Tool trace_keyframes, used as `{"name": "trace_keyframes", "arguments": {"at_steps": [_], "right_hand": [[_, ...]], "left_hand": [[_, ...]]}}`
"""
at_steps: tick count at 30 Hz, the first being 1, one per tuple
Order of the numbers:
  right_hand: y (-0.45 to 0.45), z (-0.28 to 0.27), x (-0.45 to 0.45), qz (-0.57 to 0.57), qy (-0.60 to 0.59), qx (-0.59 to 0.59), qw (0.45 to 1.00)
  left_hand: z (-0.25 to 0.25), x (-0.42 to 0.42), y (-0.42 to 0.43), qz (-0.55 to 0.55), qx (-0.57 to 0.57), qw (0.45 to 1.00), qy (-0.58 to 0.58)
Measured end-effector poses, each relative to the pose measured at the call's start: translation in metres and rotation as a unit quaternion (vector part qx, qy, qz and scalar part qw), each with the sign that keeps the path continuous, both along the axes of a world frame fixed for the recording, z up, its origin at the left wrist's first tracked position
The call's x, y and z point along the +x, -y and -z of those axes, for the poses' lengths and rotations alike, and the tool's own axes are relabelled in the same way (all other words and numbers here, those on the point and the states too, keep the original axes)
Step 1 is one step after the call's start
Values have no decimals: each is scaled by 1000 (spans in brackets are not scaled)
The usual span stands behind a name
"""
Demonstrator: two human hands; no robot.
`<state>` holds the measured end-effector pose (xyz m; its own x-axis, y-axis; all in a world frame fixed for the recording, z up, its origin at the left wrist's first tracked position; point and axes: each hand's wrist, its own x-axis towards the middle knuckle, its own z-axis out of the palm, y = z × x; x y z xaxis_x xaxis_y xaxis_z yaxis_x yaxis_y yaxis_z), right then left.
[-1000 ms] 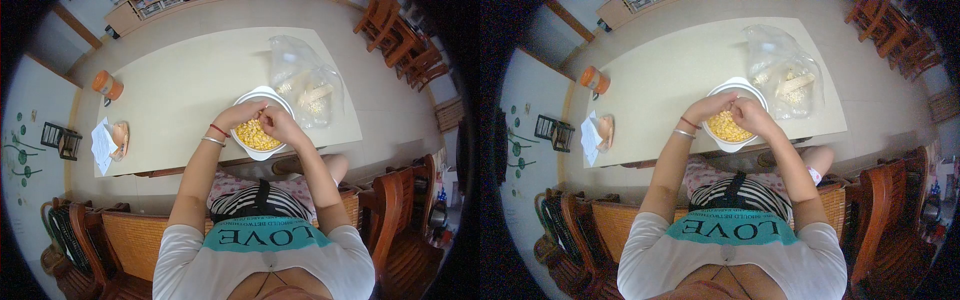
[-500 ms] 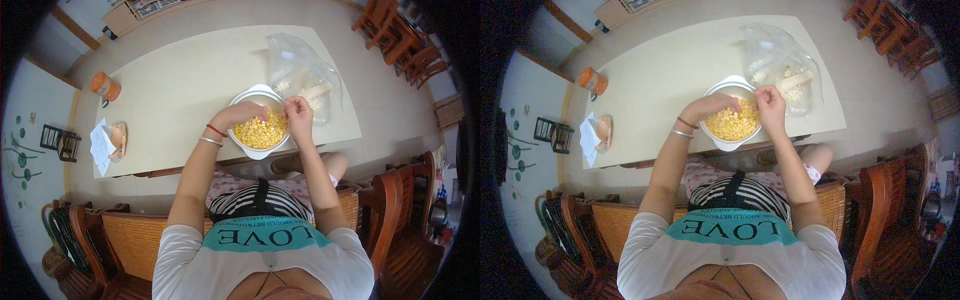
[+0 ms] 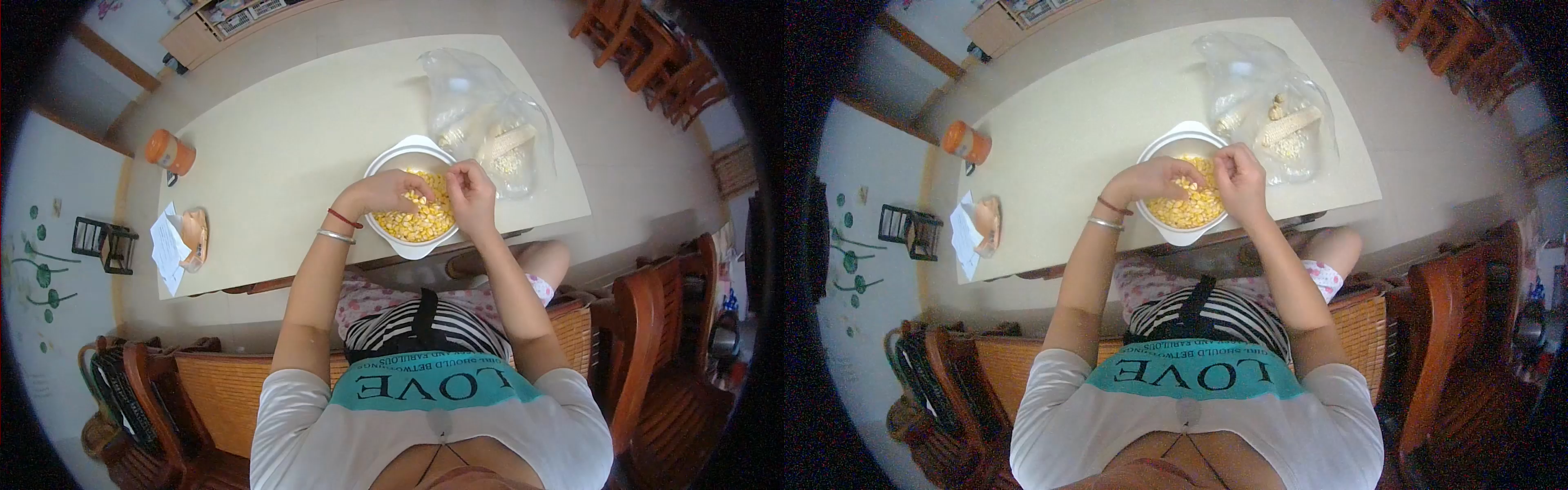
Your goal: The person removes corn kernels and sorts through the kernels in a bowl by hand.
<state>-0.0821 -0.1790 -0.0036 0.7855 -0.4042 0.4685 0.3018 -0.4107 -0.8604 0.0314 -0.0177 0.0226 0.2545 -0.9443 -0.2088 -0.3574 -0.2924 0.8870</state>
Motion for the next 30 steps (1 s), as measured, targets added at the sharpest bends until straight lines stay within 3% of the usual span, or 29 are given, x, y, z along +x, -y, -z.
{"name": "trace_keyframes", "arguments": {"at_steps": [10, 13, 16, 19, 22, 30], "right_hand": [[2, 6, 3, -1, 12, -6, 1000], [2, 8, 3, -2, 12, -11, 1000], [2, 5, 2, 2, 1, -13, 1000], [0, 4, 2, 15, -2, -24, 1000], [1, 8, 5, 23, 8, -19, 1000], [2, 8, 3, 5, -17, -12, 1000]], "left_hand": [[5, -3, 1, -53, 5, 998, -22], [15, -7, 1, -173, -130, 974, 70], [12, -13, -12, -140, -143, 956, 213], [2, -14, -23, -79, -105, 971, 202], [-9, -18, -30, -52, -63, 989, 120], [0, -22, -24, -32, -79, 979, 186]]}}
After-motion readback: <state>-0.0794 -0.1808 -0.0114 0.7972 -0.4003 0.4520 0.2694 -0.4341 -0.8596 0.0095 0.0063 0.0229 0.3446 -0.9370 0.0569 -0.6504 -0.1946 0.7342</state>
